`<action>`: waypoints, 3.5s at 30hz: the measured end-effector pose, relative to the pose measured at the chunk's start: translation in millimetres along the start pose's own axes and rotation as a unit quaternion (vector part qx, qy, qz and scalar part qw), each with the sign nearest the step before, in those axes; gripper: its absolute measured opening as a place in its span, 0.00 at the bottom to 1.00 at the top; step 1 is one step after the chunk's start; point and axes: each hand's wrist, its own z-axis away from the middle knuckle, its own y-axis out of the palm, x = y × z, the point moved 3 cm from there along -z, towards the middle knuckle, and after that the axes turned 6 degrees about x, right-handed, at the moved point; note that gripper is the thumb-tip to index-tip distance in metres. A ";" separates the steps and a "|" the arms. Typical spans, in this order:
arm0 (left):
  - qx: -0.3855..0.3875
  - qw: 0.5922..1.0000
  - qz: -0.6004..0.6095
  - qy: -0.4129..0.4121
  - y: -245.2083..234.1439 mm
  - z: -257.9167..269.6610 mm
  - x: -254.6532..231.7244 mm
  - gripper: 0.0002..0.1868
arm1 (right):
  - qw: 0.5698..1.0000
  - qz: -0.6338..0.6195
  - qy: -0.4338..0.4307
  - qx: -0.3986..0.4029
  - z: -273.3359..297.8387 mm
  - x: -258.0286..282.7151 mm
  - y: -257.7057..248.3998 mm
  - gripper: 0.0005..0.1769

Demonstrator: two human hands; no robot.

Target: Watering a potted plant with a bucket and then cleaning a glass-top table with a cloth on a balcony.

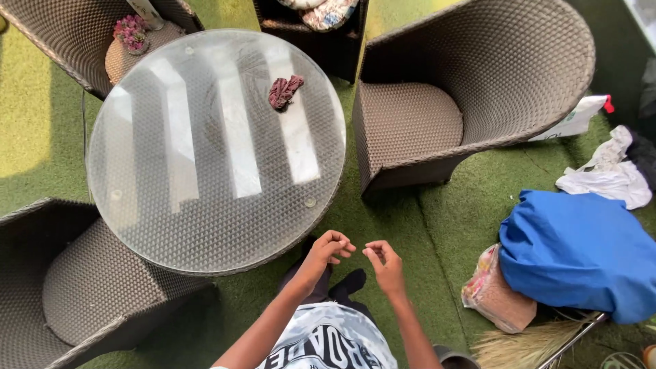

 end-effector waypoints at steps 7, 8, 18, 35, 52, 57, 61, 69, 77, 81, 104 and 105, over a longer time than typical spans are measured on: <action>-0.019 0.982 0.137 -0.129 -12.5 -41.9 36.5 0.14 | 0.996 -0.024 -0.014 0.088 -82.0 4.1 12.4 0.10; -0.023 0.981 0.143 -0.131 -16.9 -47.7 51.0 0.14 | 0.995 -0.022 -0.009 0.094 -84.5 8.2 13.4 0.10; -0.094 0.985 0.144 0.008 -75.0 -152.8 -57.6 0.15 | 0.970 0.138 -0.122 0.158 -223.2 120.6 14.5 0.09; -0.544 0.817 0.184 0.057 -195.7 -60.9 8.7 0.17 | 0.782 0.333 -0.386 0.358 -508.5 193.4 221.6 0.17; -0.619 0.708 0.331 0.073 -86.5 -236.2 -71.6 0.15 | 0.400 0.420 -0.551 0.601 -413.3 96.5 351.6 0.27; -0.573 0.797 0.186 -0.027 -113.9 -206.3 -92.3 0.19 | 0.393 0.370 -0.622 0.567 -406.1 105.1 297.9 0.31; -0.590 0.801 -0.012 -0.103 -150.0 -198.1 -24.9 0.22 | 0.435 0.307 -0.644 0.549 -467.1 94.6 293.9 0.21; -0.683 0.661 -0.113 -0.289 -179.6 -133.3 69.9 0.55 | 0.632 0.443 -0.509 0.381 -664.2 171.0 269.9 0.26; -0.755 0.524 0.114 -0.378 -183.7 -87.8 159.7 0.52 | 0.666 0.464 -0.484 0.328 -660.2 87.9 231.6 0.32; -0.844 0.406 0.198 -0.290 -201.2 -87.0 184.1 0.42 | 0.657 0.449 -0.480 0.368 -544.8 76.3 234.2 0.30; -0.823 0.314 0.287 -0.377 -204.7 -82.3 187.1 0.39 | 0.286 0.407 -0.598 0.629 -317.6 67.5 589.3 0.37; -0.833 0.304 0.264 -0.378 -202.2 -84.8 187.6 0.38 | 0.329 0.453 -0.563 0.609 -329.8 74.8 617.7 0.39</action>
